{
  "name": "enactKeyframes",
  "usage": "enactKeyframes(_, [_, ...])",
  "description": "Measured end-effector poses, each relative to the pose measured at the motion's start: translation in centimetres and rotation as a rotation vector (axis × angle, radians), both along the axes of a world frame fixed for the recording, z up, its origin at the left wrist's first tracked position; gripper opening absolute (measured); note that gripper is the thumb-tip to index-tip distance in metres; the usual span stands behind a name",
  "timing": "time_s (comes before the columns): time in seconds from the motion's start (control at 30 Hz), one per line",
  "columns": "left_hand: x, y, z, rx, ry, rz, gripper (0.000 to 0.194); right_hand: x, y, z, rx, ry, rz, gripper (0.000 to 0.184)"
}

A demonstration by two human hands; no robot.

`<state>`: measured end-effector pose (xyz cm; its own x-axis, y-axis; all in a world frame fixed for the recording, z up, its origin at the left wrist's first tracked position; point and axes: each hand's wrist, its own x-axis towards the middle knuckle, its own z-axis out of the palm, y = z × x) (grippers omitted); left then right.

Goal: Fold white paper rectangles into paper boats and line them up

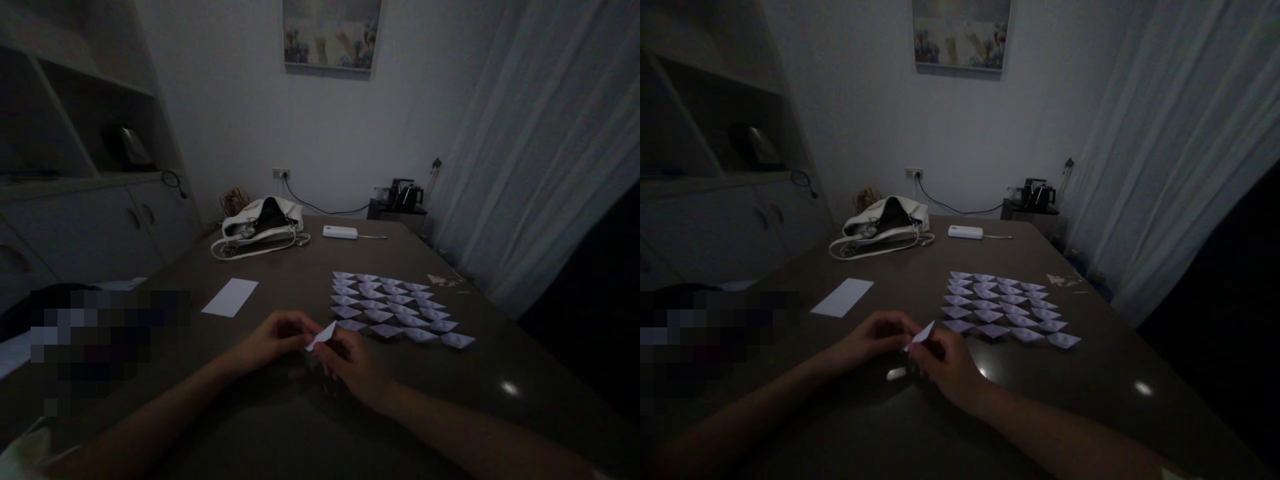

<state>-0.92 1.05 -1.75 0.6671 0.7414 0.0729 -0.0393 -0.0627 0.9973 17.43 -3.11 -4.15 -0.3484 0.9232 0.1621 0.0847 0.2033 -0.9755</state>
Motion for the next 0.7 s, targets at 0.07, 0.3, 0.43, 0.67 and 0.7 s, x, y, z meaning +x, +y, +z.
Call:
enactKeyframes(0.07, [-0.03,0.02,-0.02,-0.008,0.003,0.0,0.019,0.01,0.0,0.04,0.015,-0.016,-0.004,0.035])
enactKeyframes(0.3, [-0.09,0.16,-0.26,-0.017,-0.004,-0.02,0.021,0.1,-0.01,-0.02,0.033,-0.029,0.012,0.038])
enactKeyframes(0.43, [-0.1,0.32,-0.51,-0.04,-0.024,-0.039,0.022,0.09,0.02,-0.1,0.043,-0.022,0.014,0.036])
enactKeyframes(0.67, [-0.09,0.23,-0.43,-0.042,-0.046,-0.064,0.018,0.08,0.03,-0.05,0.045,-0.036,0.034,0.036])
enactKeyframes(0.7, [-0.08,0.2,-0.39,-0.039,-0.044,-0.067,0.018,0.08,0.01,-0.04,0.048,-0.04,0.033,0.035])
